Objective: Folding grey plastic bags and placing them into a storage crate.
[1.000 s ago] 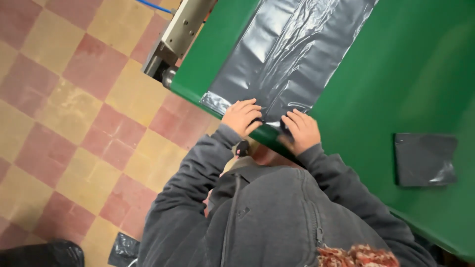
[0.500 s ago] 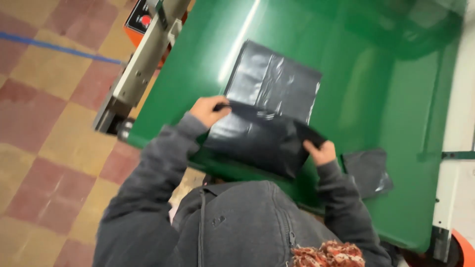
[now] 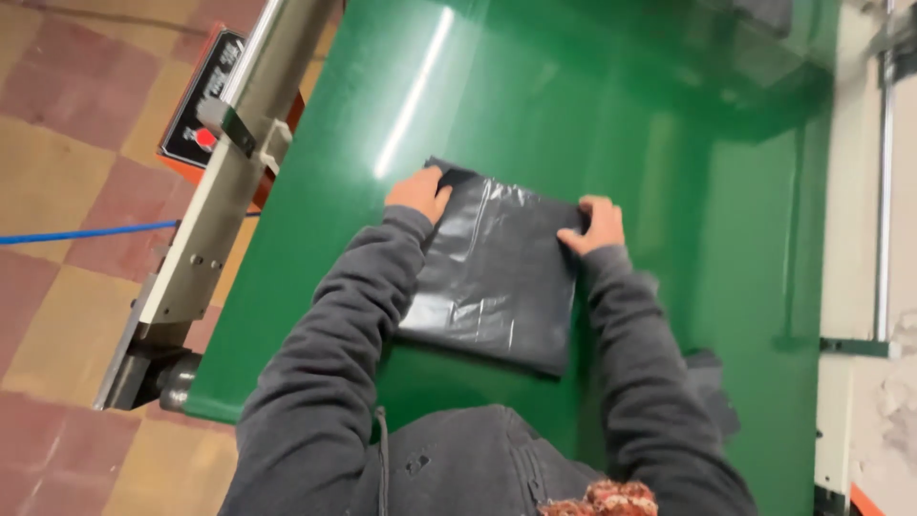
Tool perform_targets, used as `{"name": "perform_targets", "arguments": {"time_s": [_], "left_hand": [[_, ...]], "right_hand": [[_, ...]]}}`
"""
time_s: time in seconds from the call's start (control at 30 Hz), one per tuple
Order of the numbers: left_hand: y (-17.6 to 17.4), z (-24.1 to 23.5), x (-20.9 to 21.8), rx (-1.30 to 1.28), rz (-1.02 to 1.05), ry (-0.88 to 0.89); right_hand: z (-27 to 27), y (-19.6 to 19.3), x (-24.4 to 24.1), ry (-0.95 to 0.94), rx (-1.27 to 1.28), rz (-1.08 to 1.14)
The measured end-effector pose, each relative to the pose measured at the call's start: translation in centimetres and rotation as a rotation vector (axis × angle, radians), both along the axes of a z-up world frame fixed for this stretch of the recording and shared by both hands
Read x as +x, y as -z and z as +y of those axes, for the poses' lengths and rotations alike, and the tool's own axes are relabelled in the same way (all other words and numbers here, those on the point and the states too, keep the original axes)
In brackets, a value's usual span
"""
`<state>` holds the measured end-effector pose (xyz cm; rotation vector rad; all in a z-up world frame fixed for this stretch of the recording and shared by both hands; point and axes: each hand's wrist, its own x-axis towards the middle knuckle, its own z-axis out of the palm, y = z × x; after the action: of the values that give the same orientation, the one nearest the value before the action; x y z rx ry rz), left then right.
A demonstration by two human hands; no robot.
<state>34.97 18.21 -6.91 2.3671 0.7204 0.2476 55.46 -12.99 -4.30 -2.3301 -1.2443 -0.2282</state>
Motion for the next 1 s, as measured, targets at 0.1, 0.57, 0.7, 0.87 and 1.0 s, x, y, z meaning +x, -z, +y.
{"name": "perform_targets", "arguments": {"time_s": [0.1, 0.57, 0.7, 0.87, 1.0], "left_hand": [[-5.2, -2.2, -2.6, 0.381, -0.218, -0.102], [2.3, -2.6, -12.5, -1.991, -0.197, -0.18], [5.0, -2.6, -14.9, -1.764, -0.43, 0.039], [-5.7, -7.3, -20.8, -0.77, -0.499, -0.032], [-11.6, -8.5, -23.0, 0.567, -0.377, 0.514]], "right_hand": [[1.8, -1.0, 2.7, 0.23, -0.45, 0.453], [-5.5, -6.9, -20.1, -0.015, 0.15, 0.016], [-7.4, -4.0, -23.3, 0.0, 0.109, -0.033], [-8.8, -2.4, -24.3, 0.036, 0.051, -0.073], [-6.5, -7.5, -27.0, -0.021, -0.13, -0.099]]}}
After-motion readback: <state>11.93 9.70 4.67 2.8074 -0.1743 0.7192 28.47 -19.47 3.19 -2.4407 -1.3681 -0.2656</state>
